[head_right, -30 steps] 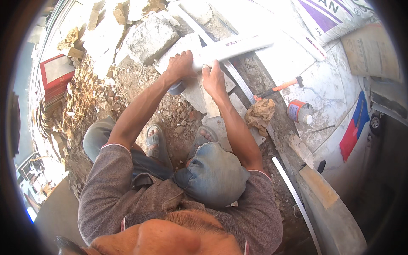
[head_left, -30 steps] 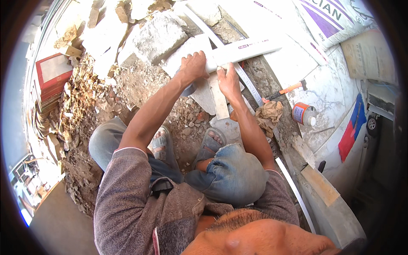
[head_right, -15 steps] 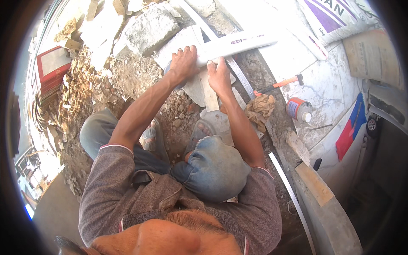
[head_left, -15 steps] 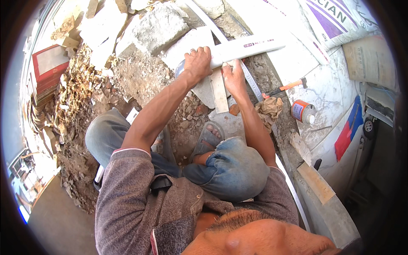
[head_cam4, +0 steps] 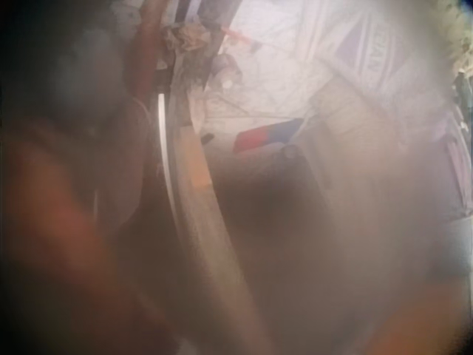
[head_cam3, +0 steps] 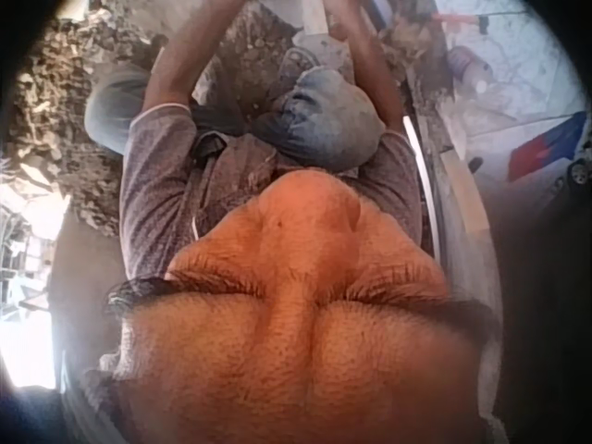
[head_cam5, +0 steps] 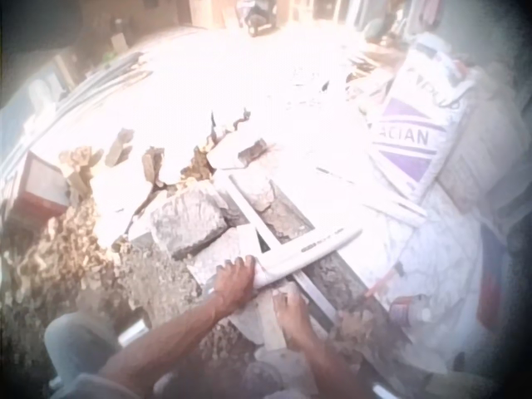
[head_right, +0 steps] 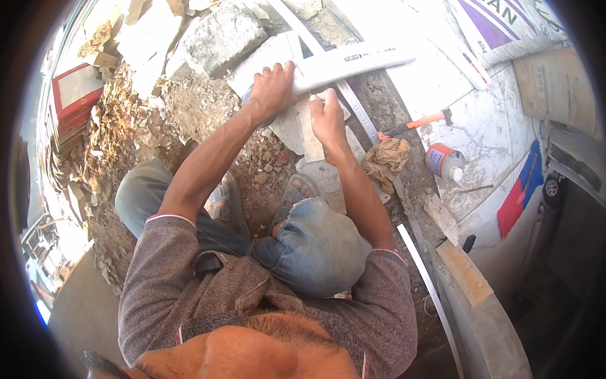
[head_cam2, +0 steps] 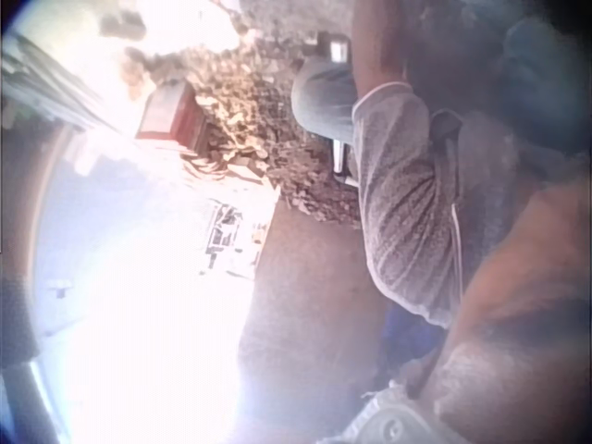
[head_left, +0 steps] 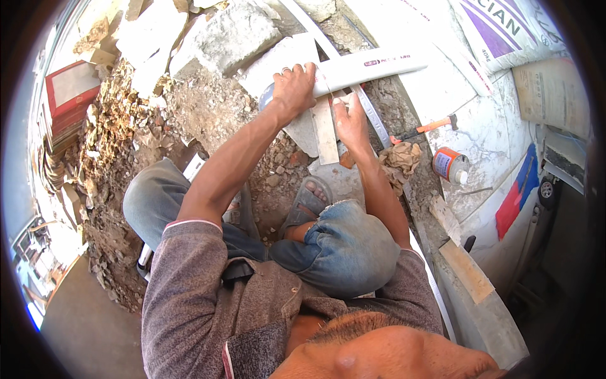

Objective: The person applies solvent cement to a PVC pipe and a connector, joins them together, and then positions the assembly into a trench in the dirt.

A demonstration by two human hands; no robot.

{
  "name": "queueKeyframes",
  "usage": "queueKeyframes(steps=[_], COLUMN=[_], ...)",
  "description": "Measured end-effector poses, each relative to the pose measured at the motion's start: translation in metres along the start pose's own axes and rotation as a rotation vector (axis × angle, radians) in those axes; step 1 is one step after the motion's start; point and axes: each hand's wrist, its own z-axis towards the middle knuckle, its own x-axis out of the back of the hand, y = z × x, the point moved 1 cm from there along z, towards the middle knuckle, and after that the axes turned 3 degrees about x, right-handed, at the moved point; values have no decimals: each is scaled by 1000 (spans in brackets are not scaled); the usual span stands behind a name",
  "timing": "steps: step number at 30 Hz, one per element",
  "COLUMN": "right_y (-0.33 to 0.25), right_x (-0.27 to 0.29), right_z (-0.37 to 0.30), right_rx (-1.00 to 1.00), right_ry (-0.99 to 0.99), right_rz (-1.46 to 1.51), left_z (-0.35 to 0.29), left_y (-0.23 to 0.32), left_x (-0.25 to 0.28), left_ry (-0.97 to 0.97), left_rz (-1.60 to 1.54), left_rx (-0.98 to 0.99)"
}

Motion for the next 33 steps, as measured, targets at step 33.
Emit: queueKeyframes(steps=[33], right_y=[46], right_x=[8], right_z=[-34], right_rx=[163], right_ry=[74], right_rz=[172], left_z=[2], left_y=[4], left_x=[-2], left_ry=[29], left_rz=[31], left_rx=[-37])
